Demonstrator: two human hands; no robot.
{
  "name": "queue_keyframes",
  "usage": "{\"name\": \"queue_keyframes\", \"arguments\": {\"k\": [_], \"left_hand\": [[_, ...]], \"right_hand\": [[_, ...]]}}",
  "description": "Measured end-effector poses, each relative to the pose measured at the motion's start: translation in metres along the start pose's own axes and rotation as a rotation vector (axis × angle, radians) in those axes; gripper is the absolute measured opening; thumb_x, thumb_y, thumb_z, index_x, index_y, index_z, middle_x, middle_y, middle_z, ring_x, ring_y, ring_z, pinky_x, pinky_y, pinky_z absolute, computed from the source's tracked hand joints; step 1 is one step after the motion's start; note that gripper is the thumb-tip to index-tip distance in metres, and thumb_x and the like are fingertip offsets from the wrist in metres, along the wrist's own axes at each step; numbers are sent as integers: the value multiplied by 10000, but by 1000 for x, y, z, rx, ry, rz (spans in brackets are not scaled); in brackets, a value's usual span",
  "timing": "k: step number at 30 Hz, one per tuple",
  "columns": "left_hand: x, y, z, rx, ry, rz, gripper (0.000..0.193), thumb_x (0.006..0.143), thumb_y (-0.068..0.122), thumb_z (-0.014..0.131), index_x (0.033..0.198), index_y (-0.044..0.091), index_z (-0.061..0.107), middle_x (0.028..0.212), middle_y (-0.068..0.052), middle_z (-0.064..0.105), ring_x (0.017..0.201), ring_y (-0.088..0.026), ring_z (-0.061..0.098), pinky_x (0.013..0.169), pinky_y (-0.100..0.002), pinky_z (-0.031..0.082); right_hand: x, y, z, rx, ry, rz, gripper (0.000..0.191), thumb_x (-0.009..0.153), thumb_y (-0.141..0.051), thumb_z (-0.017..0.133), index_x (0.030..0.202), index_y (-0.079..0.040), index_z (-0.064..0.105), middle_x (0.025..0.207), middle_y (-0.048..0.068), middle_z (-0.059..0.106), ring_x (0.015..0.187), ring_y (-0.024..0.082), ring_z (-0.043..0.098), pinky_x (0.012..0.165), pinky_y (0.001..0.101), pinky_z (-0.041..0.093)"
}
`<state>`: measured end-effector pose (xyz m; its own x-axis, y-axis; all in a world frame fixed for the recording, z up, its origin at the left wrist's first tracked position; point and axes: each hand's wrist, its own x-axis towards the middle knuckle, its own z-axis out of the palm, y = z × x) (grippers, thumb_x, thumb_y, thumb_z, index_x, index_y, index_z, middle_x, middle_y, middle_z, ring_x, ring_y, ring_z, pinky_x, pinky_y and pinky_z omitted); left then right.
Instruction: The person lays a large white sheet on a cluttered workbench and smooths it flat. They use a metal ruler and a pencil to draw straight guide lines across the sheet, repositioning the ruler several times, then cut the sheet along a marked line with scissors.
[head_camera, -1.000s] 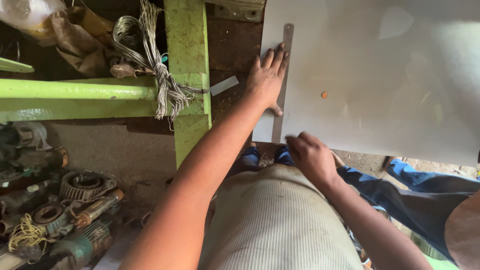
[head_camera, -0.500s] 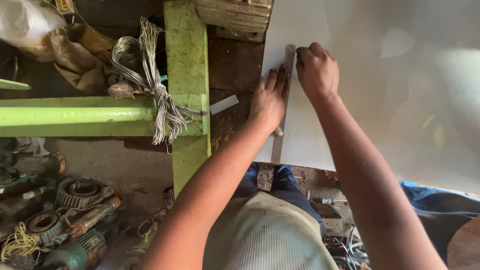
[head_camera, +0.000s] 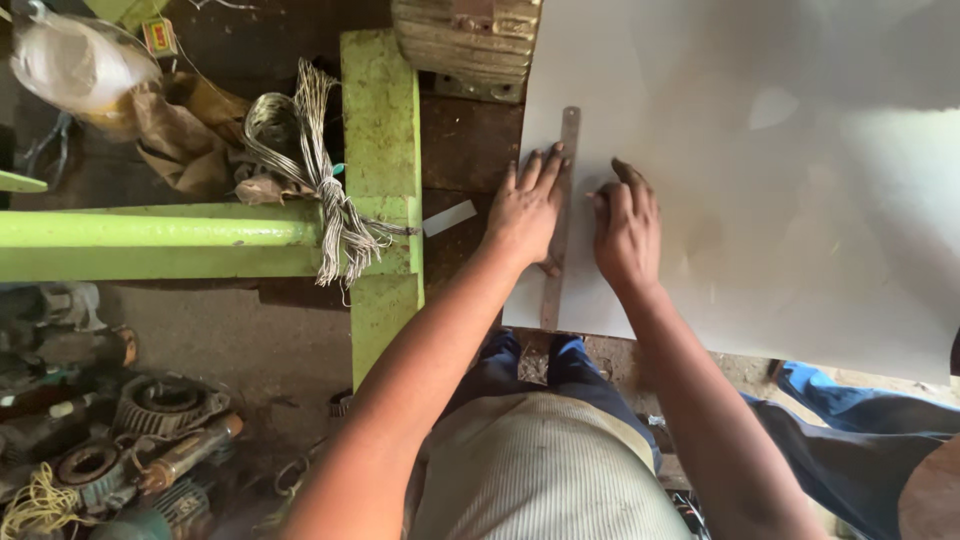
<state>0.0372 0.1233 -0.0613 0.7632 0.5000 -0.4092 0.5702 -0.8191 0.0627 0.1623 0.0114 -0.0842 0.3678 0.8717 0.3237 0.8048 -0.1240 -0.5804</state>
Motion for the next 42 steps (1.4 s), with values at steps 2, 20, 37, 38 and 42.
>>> {"name": "queue_keyframes", "arguments": {"k": [2,20,37,38,42], "left_hand": [[0,-3,1,24,20,3,1578,412,642,968,1593,-16,155,1691,-193,76,1560,-371,131,1260,-541,177],[112,-47,-24,-32,143,118,1613,420,797,888,1584,-25,132,1676,-237,70,1566,-371,73,1287,-444,108],[111,-46,-37,-55,146,127,1611,424,799,875,1586,-43,143,1684,-235,87,1574,-351,88,1284,-445,132],[112,-45,-36,-55,138,124,1611,426,801,874,1586,-42,140,1685,-235,80,1573,-351,83,1284,-447,130],[115,-44,-35,-26,88,95,1620,425,796,872,1598,-29,117,1693,-217,58,1577,-344,72,1282,-453,131]], "right_hand": [[-6,7,6,-96,-37,-59,130,1035,-98,597,1099,15,588,1520,236,521,1398,442,476,1162,520,377],[-85,12,-37,-126,-203,5,198,1007,-210,592,1047,-16,604,1530,153,520,1472,376,416,1198,526,334],[-83,15,-42,-117,-236,15,197,993,-208,592,1066,-27,619,1538,131,511,1480,369,400,1211,517,312],[-83,15,-41,-107,-232,16,196,996,-209,593,1067,-28,620,1539,132,510,1480,368,401,1212,518,311],[-82,17,-42,-37,-169,15,152,979,-169,634,1032,-27,635,1464,147,585,1444,378,451,1174,524,357]]}}
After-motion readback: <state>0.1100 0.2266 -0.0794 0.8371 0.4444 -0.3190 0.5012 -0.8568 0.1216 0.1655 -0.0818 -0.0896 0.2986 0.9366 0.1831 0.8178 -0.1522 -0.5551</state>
